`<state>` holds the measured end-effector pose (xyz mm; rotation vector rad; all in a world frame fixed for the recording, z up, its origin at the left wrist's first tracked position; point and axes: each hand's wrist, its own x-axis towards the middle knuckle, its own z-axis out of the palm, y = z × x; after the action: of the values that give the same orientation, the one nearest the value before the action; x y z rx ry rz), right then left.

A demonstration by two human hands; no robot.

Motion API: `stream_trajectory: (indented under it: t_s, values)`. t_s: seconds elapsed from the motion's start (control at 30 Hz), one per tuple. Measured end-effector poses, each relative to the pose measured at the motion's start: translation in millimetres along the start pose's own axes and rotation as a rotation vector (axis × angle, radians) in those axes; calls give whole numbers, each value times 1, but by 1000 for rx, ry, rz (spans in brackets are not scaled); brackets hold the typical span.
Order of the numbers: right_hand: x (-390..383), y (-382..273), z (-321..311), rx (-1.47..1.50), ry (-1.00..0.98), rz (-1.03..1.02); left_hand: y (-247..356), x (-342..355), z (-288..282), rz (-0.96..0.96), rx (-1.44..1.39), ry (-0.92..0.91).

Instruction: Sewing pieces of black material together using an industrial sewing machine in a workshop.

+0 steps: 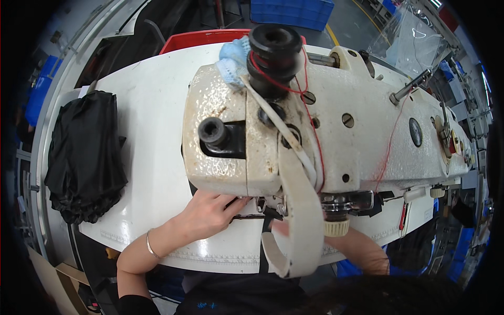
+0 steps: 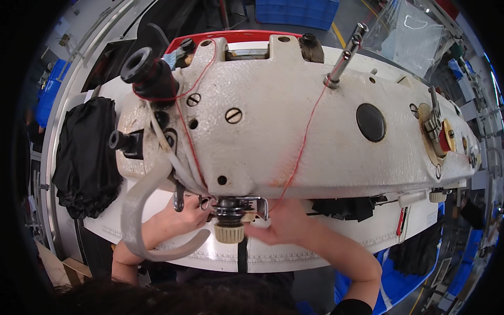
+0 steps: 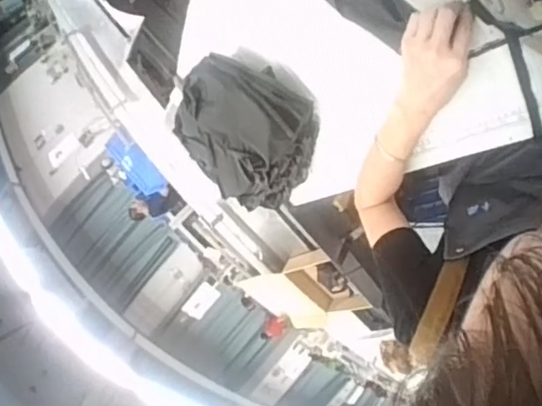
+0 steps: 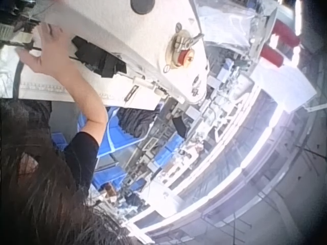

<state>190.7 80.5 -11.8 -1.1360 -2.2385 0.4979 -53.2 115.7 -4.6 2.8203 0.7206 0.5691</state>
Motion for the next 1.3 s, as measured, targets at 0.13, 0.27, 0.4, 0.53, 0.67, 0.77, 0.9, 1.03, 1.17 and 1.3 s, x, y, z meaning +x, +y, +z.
stream_trajectory:
  t_s: [0.13,0.27,0.4,0.53,0.67,0.77,0.9,1.03,1.17,1.3]
  values:
    - [-3,-7,8,-260,-10,-109,-3,6,-3,-5,5,9]
    - [-11,17,33,213,-162,241,-18,11,-1,-88,-3,-17]
    - [-17,42,54,34,-211,169,-30,10,3,-191,-227,6]
    - [-1,33,39,-249,-221,44,-20,19,-9,-299,-163,74]
    - [3,-25,-4,4,-157,-109,21,15,-43,-334,44,-158]
    - [-7,-66,-21,825,-498,63,38,4,-59,-109,78,-371]
    - [-11,-73,-16,1201,-728,280,20,0,-54,233,-293,-537]
    - [-11,-73,-18,1137,-618,745,8,-9,-61,144,33,-249]
    - [10,-83,-3,823,-269,696,31,-31,-67,60,576,229]
    - [29,-74,40,878,23,591,61,-51,-44,-401,515,38]
